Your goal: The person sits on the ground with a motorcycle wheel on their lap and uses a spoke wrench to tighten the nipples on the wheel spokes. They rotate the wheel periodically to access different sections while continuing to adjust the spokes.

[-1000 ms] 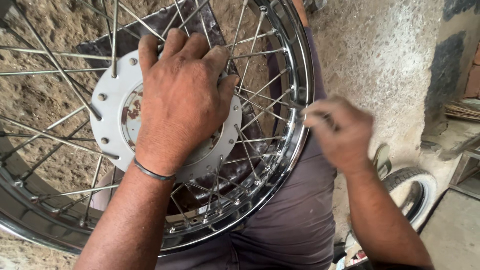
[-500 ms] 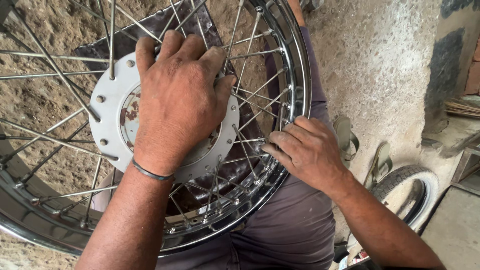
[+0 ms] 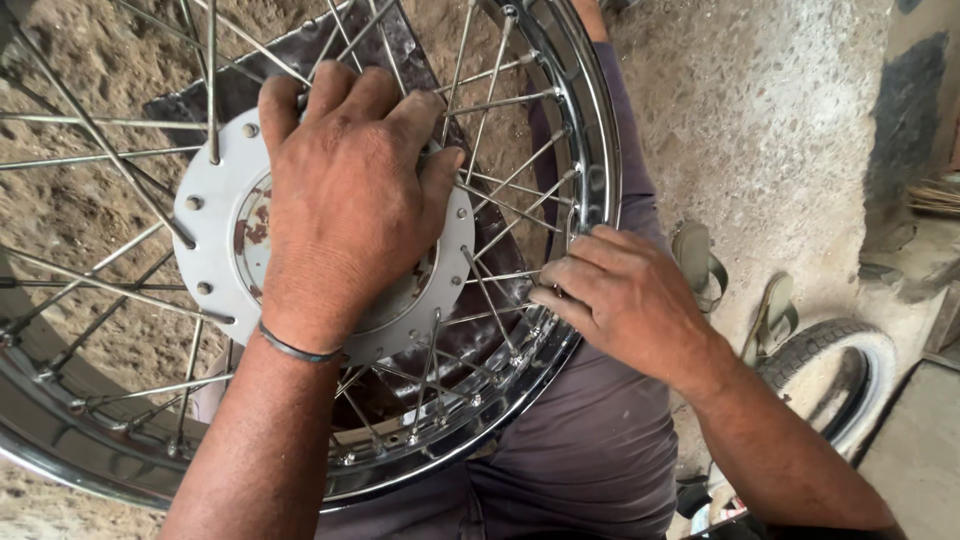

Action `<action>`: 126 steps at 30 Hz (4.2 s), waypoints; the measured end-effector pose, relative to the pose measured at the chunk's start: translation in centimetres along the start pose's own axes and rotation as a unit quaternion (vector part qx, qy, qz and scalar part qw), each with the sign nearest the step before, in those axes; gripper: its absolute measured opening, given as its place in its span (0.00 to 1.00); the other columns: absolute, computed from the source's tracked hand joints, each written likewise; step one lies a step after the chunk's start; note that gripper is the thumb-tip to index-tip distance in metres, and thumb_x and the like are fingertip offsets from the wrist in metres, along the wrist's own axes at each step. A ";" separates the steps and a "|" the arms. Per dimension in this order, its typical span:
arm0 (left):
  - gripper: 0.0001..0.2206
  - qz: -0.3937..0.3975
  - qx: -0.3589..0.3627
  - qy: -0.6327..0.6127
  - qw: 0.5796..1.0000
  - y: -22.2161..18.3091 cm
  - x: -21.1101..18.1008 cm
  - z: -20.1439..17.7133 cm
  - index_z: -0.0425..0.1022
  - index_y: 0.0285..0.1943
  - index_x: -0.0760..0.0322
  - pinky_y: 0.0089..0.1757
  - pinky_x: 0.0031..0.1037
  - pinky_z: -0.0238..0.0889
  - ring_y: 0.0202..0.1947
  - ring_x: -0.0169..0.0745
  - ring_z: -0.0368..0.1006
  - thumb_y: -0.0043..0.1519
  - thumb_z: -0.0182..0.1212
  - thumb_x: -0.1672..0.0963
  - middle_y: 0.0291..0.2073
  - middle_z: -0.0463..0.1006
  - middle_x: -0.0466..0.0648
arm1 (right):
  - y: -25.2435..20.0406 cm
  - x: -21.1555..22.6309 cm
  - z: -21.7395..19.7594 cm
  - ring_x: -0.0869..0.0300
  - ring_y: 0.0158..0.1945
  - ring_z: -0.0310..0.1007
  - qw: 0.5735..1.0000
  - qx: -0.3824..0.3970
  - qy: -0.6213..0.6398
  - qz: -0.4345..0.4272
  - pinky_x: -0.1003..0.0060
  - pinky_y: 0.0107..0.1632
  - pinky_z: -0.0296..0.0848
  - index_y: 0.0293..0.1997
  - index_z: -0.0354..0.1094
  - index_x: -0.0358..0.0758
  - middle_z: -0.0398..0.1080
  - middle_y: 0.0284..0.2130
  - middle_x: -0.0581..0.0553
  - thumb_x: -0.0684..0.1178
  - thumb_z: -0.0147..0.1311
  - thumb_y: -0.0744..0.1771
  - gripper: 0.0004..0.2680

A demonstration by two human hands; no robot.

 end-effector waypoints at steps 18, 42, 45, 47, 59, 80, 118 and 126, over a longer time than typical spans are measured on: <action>0.13 0.008 0.000 -0.003 1.000 1.1 -0.5 -0.5 0.81 0.52 0.62 0.56 0.52 0.51 0.50 0.50 0.68 0.63 0.69 0.52 0.41 0.75 0.48 | -0.4 -0.8 -2.3 0.61 0.34 0.68 0.997 -0.017 0.045 0.056 0.64 0.38 0.73 0.43 0.77 0.40 0.71 0.31 0.50 0.46 0.64 0.64 0.07; 0.14 0.019 0.007 0.000 1.000 0.6 -0.5 -0.1 0.82 0.55 0.62 0.57 0.51 0.51 0.52 0.50 0.68 0.65 0.69 0.52 0.44 0.76 0.48 | 1.8 -2.2 -2.9 0.60 0.39 0.78 0.955 0.044 0.252 0.147 0.63 0.45 0.79 0.42 0.76 0.38 0.79 0.35 0.44 0.44 0.58 0.67 0.04; 0.14 0.015 0.010 0.003 1.000 0.5 -0.3 -0.2 0.82 0.55 0.62 0.57 0.52 0.50 0.52 0.50 0.68 0.65 0.69 0.52 0.42 0.75 0.47 | 3.2 -8.9 -5.4 0.62 0.37 0.79 0.890 -0.038 0.264 0.370 0.62 0.39 0.80 0.45 0.76 0.42 0.78 0.37 0.45 0.46 0.58 0.69 0.04; 0.14 0.020 0.010 0.014 1.000 0.7 -0.7 -0.2 0.82 0.55 0.61 0.57 0.53 0.50 0.51 0.50 0.68 0.65 0.69 0.51 0.41 0.75 0.47 | 4.7 -10.2 -4.9 0.62 0.32 0.78 0.891 -0.038 0.286 0.351 0.62 0.35 0.78 0.45 0.76 0.43 0.78 0.33 0.46 0.46 0.57 0.70 0.04; 0.15 0.033 0.027 -0.001 0.999 0.6 -0.6 0.0 0.81 0.57 0.61 0.57 0.52 0.50 0.53 0.51 0.68 0.65 0.68 0.52 0.44 0.76 0.48 | -3.3 -5.9 -4.7 0.71 0.28 0.73 0.933 -0.273 0.115 0.205 0.74 0.25 0.69 0.52 0.67 0.35 0.78 0.33 0.45 0.39 0.56 0.72 0.04; 0.16 0.035 0.059 0.031 0.997 0.6 -0.9 0.7 0.81 0.58 0.62 0.57 0.48 0.50 0.52 0.49 0.69 0.67 0.69 0.50 0.44 0.77 0.48 | -3.9 -4.6 -2.1 0.65 0.28 0.74 0.932 -0.219 0.191 0.218 0.71 0.28 0.71 0.47 0.65 0.35 0.73 0.30 0.46 0.38 0.56 0.70 0.04; 0.05 -0.061 -0.057 0.111 0.990 0.8 -15.2 11.2 0.77 0.45 0.62 0.62 0.48 0.48 0.55 0.47 0.68 0.65 0.60 0.57 0.39 0.78 0.46 | -6.7 -14.4 -2.0 0.69 0.26 0.64 0.582 -0.482 0.631 0.174 0.76 0.30 0.64 0.50 0.62 0.34 0.66 0.29 0.48 0.43 0.52 0.77 0.04; 0.03 -0.086 -0.033 0.059 0.994 -0.3 -13.4 11.7 0.76 0.41 0.60 0.57 0.42 0.51 0.51 0.46 0.68 0.66 0.60 0.57 0.35 0.79 0.44 | -6.3 -13.4 -1.7 0.67 0.27 0.69 0.612 -0.454 0.622 0.180 0.76 0.31 0.68 0.51 0.63 0.33 0.70 0.29 0.45 0.43 0.51 0.77 0.04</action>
Point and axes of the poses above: each hand's wrist, its own y-axis towards the middle knuckle, its own z-axis out of the palm, x = y × z, the point moved 8 cm from there along y, towards the middle knuckle
